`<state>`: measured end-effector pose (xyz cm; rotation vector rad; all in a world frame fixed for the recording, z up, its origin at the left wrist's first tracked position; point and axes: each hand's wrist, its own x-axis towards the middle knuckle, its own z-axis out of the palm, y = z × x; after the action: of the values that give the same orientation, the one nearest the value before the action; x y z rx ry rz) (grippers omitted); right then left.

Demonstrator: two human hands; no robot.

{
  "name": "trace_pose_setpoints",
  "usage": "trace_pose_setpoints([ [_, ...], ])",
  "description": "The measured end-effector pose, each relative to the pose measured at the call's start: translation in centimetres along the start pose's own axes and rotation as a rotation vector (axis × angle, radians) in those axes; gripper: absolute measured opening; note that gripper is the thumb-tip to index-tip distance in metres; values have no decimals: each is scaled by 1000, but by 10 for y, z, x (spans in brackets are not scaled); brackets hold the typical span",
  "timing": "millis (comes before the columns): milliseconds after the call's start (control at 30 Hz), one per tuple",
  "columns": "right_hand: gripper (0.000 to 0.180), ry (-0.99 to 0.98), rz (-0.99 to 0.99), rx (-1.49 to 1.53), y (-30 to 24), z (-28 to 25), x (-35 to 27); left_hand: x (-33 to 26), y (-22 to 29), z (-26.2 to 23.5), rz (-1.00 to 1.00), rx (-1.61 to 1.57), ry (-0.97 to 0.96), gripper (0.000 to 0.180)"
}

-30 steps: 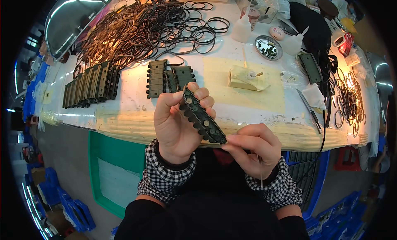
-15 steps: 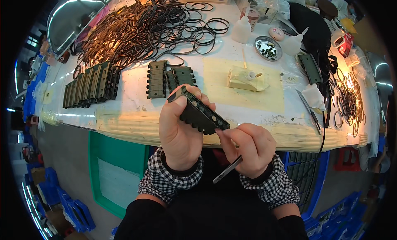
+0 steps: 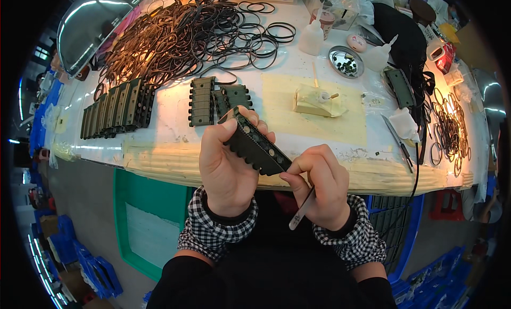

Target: The recorder is assembling small plastic toy parts, specifically what appear to be tank treads, using tweezers at a factory workbench.

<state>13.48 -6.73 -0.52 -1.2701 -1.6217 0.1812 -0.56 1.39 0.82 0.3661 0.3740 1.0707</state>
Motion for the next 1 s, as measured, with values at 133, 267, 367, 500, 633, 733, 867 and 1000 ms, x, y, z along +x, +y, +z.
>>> trace_pose_setpoints([
  [133,22,-90,109,160,-1,-11,2,4,3,-6,-111,-91,-40,22],
  [267,27,13,31,114,-5,-10,4,8,7,-7,-174,-212,-98,22],
  [367,30,80,-29,14,-1,-7,-4,11,7,-11,-256,-279,-156,22],
  [500,33,40,-200,-97,7,-13,-6,12,5,-13,-300,-336,-171,21],
  [633,31,55,-390,-355,8,-16,-6,12,4,-12,-341,-400,-118,20],
  [733,28,84,-464,-508,8,-15,-5,12,3,-11,-331,-418,-70,19],
  [867,24,112,-514,-585,13,-11,-1,10,4,-9,-267,-370,10,17],
  [1000,23,109,-542,-618,17,-14,6,10,2,-5,-223,-289,75,18],
])
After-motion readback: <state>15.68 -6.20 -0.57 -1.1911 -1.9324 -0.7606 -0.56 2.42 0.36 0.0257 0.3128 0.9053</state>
